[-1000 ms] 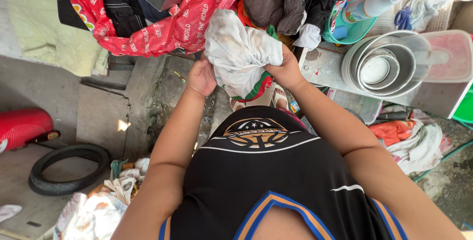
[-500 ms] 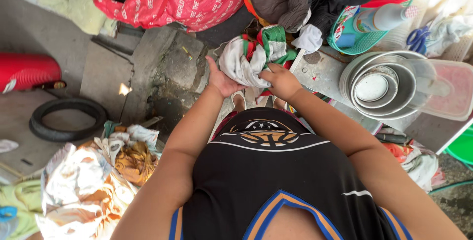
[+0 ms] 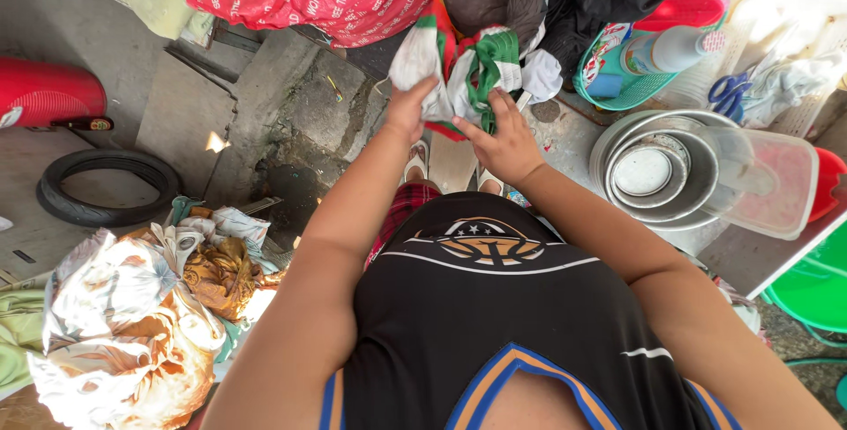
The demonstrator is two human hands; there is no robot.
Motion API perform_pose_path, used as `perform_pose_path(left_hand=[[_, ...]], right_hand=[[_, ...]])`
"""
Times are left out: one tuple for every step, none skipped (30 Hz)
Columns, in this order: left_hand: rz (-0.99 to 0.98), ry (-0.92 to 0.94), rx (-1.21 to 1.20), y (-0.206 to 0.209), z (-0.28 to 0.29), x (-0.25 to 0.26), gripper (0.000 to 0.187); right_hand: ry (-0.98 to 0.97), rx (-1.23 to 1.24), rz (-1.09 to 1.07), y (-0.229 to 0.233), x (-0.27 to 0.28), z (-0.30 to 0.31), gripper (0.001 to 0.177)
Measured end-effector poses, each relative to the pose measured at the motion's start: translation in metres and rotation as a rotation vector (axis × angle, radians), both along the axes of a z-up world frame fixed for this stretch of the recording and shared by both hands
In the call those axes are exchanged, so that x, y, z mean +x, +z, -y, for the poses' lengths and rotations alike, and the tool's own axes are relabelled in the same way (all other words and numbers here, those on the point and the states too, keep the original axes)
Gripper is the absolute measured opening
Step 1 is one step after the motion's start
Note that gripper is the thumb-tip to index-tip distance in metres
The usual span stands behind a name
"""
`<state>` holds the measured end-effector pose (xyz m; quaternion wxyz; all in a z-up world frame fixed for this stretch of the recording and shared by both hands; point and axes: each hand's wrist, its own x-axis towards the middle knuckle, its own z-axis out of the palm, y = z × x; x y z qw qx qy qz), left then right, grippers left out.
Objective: The person opens a small packet of detergent with scissors, then picks up and gathers various pieces of clothing from different piles and surfaces, including a dark jacket and a blue patterned garment.
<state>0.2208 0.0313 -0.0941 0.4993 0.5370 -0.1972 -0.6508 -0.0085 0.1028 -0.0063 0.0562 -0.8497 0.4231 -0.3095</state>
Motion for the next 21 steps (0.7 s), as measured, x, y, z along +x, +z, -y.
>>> perform_pose_path(left_hand=[[0.097, 0.009, 0.017, -0.001, 0.011, -0.007, 0.086], [0.192, 0.018, 0.030, 0.000, 0.018, -0.014, 0.097], [0.443, -0.076, 0.246, 0.004, 0.023, -0.017, 0.105], [0.694, -0.169, 0.457, 0.010, 0.031, -0.019, 0.113], [0.944, -0.260, 0.669, 0.013, 0.039, -0.021, 0.121], [0.872, -0.228, 0.702, 0.013, 0.044, -0.023, 0.122], [0.799, -0.197, 0.735, 0.008, 0.050, -0.023, 0.123], [0.730, -0.172, 0.765, -0.002, 0.054, -0.023, 0.124], [0.533, -0.101, 0.621, -0.015, 0.053, -0.023, 0.119], [0.335, -0.034, 0.472, -0.030, 0.049, -0.024, 0.115], [0.137, 0.033, 0.322, -0.046, 0.047, -0.024, 0.113], [0.148, 0.003, 0.139, -0.062, 0.047, -0.026, 0.110], [0.153, -0.028, -0.044, -0.074, 0.045, -0.026, 0.108], [0.154, -0.058, -0.224, -0.080, 0.046, -0.024, 0.106], [0.426, -0.260, -0.305, -0.079, 0.050, -0.016, 0.110], [0.698, -0.464, -0.385, -0.070, 0.055, -0.003, 0.114], [0.970, -0.670, -0.465, -0.056, 0.061, 0.006, 0.118], [1.085, -0.842, -0.222, -0.039, 0.071, 0.013, 0.110], [1.191, -1.008, 0.032, -0.024, 0.083, 0.017, 0.102], [1.284, -1.163, 0.296, -0.014, 0.091, 0.021, 0.095], [1.256, -1.113, 0.274, -0.011, 0.097, 0.027, 0.095]], right_hand=[[0.009, 0.038, -0.084, 0.001, 0.001, 0.001, 0.065], [0.018, 0.073, -0.172, 0.001, 0.001, 0.004, 0.064], [0.027, 0.108, -0.259, -0.002, 0.001, 0.007, 0.065], [0.021, 0.177, -0.319, -0.008, 0.003, 0.011, 0.063], [0.013, 0.246, -0.379, -0.015, 0.004, 0.014, 0.063], [0.004, 0.323, -0.436, -0.025, 0.007, 0.015, 0.064], [0.006, 0.310, -0.459, -0.034, 0.008, 0.019, 0.065], [0.002, 0.301, -0.480, -0.043, 0.009, 0.024, 0.065], [-0.001, 0.292, -0.501, -0.050, 0.011, 0.029, 0.066], [-0.025, 0.308, -0.496, -0.053, 0.013, 0.031, 0.065], [-0.049, 0.325, -0.491, -0.053, 0.013, 0.032, 0.065], [-0.074, 0.342, -0.488, -0.050, 0.015, 0.036, 0.064], [-0.108, 0.377, -0.449, -0.046, 0.016, 0.044, 0.054], [-0.139, 0.414, -0.412, -0.040, 0.015, 0.051, 0.045], [-0.170, 0.451, -0.373, -0.030, 0.015, 0.059, 0.036], [-0.243, 0.363, -0.242, -0.018, 0.013, 0.070, 0.040], [-0.314, 0.272, -0.112, -0.003, 0.009, 0.084, 0.045], [-0.424, 0.113, -0.138, 0.012, 0.009, 0.097, 0.057], [-0.530, 0.000, -0.237, 0.027, 0.007, 0.112, 0.075], [-0.595, 0.052, -0.211, 0.042, 0.003, 0.128, 0.087], [-0.660, 0.104, -0.185, 0.051, 0.001, 0.142, 0.099]])
